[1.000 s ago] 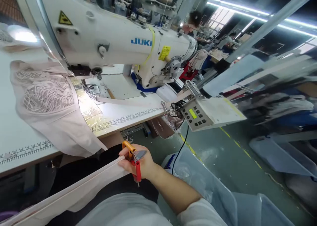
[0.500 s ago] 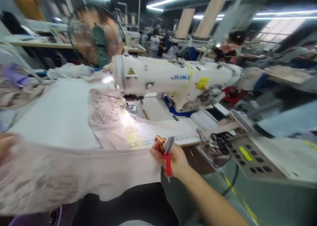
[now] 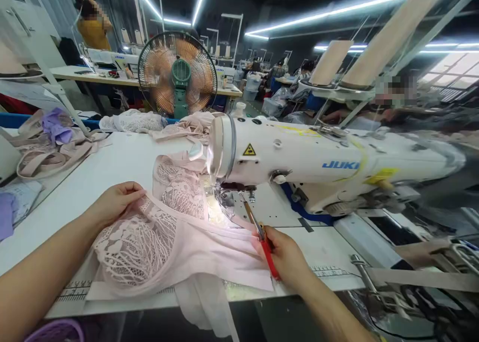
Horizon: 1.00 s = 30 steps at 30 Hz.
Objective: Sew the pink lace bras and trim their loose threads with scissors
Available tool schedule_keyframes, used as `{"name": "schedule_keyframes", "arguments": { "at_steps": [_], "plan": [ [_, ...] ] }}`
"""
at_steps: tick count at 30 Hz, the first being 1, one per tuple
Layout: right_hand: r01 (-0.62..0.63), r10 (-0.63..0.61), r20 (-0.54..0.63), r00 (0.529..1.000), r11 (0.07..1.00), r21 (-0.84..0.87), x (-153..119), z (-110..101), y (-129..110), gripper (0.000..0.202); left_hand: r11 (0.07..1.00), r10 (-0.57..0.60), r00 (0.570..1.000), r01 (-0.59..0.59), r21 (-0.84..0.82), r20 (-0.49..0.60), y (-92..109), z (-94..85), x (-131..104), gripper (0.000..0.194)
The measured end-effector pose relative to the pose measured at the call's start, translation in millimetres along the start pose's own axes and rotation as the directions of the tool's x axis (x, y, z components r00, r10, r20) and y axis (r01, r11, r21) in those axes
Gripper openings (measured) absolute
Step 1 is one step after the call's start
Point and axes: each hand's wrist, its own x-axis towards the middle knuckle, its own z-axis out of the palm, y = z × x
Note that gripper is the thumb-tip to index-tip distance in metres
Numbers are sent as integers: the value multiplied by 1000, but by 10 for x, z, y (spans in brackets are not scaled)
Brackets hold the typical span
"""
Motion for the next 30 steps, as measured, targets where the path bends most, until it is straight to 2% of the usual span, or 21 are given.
{"name": "schedule_keyframes", "arguments": {
  "at_steps": [2,5,8,10,12,14,15,17,21,25,30],
  "plan": [
    [36,-36,5,999,999,3,-16,-16,4,18,996,4,1000,-6,90,21,23,-40,21,39],
    [107,-107,-4,994,994,-28,-21,-4,11,17,948,46,999,-51,314,24,107,-70,69,30],
    [148,-148,-4,989,988,-46,-26,13,7,13,823,165,986,-152,547,26,264,-19,37,30],
    [150,-150,0,989,988,-41,-29,16,-6,11,732,239,963,-266,627,129,376,88,-37,33],
    [119,-119,7,993,993,-14,-30,17,-19,11,658,251,906,-419,626,342,457,237,-116,30],
    [73,-73,3,997,997,19,-25,22,-23,11,594,209,813,-547,590,543,496,385,-167,25],
    [56,-56,-6,998,998,36,-22,25,-21,12,568,181,774,-586,579,606,504,444,-178,25],
    [25,-23,-23,999,997,74,-15,33,-8,14,528,134,733,-623,578,667,508,519,-179,27],
    [-46,55,-48,997,981,188,-20,41,36,15,513,90,710,-634,578,699,496,534,-160,19],
    [-71,86,-47,995,964,256,-52,41,74,17,532,72,714,-619,578,697,444,506,-159,12],
    [-98,117,-44,992,946,308,-112,21,54,20,579,74,697,-612,538,713,401,459,-202,19]
  ]
}}
